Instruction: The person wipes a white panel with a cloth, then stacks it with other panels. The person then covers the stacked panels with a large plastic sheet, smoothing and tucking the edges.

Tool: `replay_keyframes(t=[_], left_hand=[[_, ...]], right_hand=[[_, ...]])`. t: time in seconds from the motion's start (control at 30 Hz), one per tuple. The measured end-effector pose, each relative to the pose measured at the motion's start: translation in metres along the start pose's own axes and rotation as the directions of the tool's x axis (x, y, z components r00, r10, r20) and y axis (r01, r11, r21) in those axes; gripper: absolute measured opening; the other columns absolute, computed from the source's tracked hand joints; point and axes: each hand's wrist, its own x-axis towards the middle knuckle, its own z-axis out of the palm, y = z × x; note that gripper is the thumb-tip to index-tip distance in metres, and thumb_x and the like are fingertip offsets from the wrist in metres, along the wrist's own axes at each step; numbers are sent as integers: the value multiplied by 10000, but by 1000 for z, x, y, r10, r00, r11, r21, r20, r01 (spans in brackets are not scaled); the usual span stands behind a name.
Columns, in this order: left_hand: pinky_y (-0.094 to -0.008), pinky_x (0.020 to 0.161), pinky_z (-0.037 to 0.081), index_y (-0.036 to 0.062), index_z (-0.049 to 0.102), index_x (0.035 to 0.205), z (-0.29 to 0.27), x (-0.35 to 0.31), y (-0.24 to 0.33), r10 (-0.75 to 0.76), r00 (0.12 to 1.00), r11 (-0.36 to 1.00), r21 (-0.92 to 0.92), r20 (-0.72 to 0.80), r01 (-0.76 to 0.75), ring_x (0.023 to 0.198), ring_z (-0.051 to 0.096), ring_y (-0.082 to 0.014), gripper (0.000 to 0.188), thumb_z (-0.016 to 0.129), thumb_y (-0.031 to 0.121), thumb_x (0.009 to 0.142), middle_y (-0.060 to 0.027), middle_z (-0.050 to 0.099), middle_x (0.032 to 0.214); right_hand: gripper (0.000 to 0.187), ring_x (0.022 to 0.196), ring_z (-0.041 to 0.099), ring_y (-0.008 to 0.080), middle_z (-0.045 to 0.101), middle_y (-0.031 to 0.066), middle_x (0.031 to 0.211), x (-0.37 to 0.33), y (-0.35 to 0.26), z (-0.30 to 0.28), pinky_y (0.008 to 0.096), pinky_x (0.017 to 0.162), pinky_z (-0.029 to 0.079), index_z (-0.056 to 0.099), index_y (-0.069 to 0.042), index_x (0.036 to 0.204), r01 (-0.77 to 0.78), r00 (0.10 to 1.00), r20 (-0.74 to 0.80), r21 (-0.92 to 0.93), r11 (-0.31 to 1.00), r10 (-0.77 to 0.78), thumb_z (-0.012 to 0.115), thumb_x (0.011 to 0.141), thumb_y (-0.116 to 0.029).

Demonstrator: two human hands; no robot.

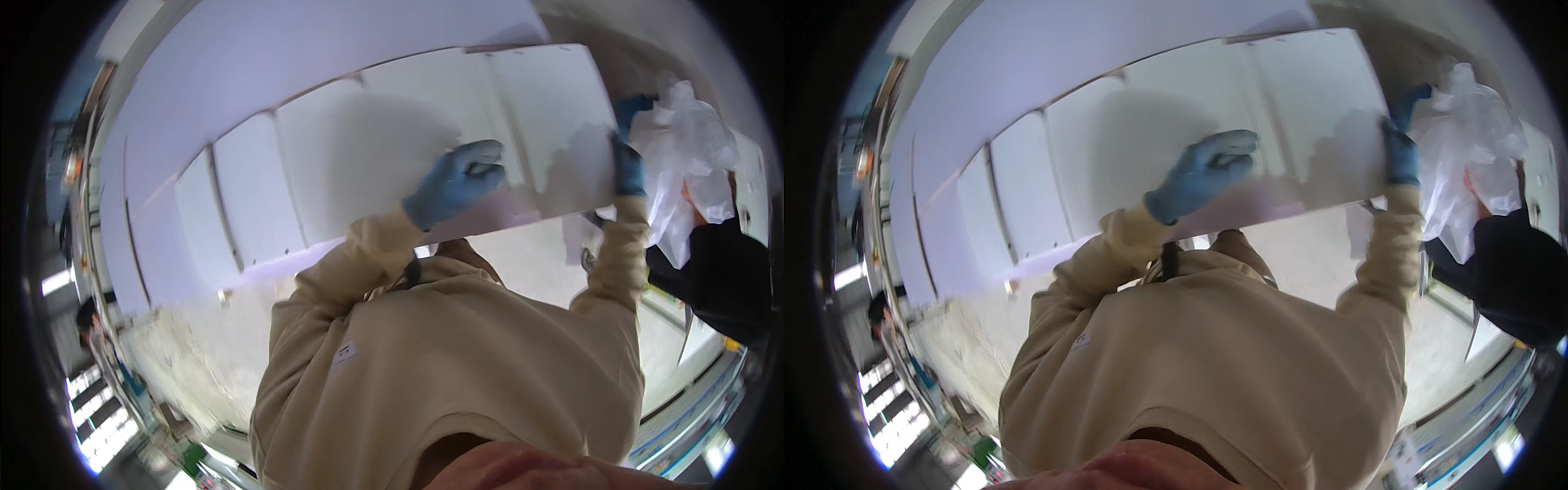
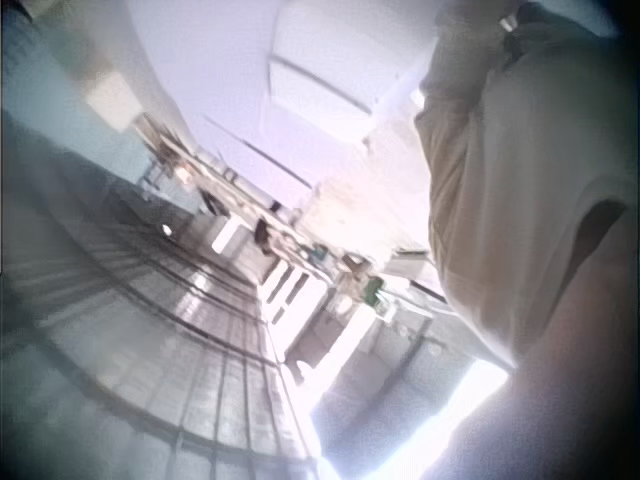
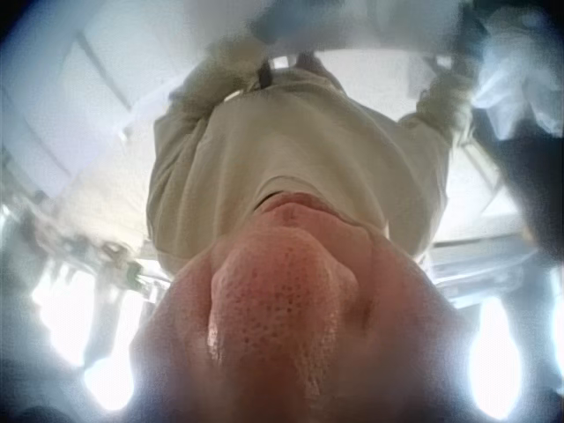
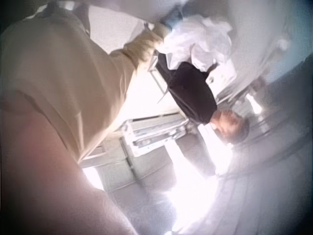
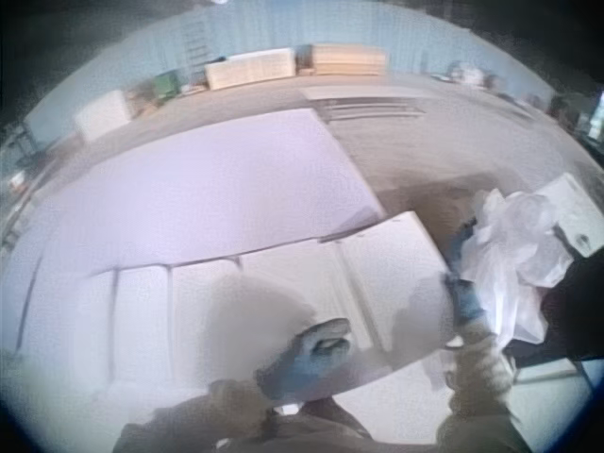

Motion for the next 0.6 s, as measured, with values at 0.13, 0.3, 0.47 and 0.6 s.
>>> replay_keyframes(t=[0.13,0.3,0.47,0.6], left_hand=[[-329,977,575,5,574,1483,17,-11,1,110,977,992,-41,-185,-120,1123,673,-161,568,842,157,1006,-102,693,1258],[-361,1111,544,-12,525,1598,-6,-36,38,-295,917,927,-314,-270,206,1320,640,-193,729,871,199,991,-139,666,1455],[-356,1055,574,-13,592,1561,-79,-121,60,-300,801,682,-704,-517,-199,1228,694,-186,617,815,130,1004,-109,732,1381],[-366,1008,601,-27,591,1560,-182,-239,71,-214,766,709,-636,-606,-305,1170,736,-201,579,735,51,1006,-101,760,1328]], right_hand=[[440,1300,734,293,745,196,1454,-4,-31,-46,402,1100,581,678,26,1499,-170,979,1,562,810,205,543,1177,-240],[558,1169,732,196,777,150,1361,15,-176,-42,349,1051,569,705,66,1430,-307,928,210,899,312,309,547,1195,-415],[473,1040,799,325,791,226,1255,24,-363,25,390,910,636,580,67,1554,189,974,-208,547,816,-87,550,1109,-91],[456,1152,732,186,784,152,1314,3,-535,83,341,1045,567,635,74,1514,99,992,-126,730,677,-9,526,1195,-233]])
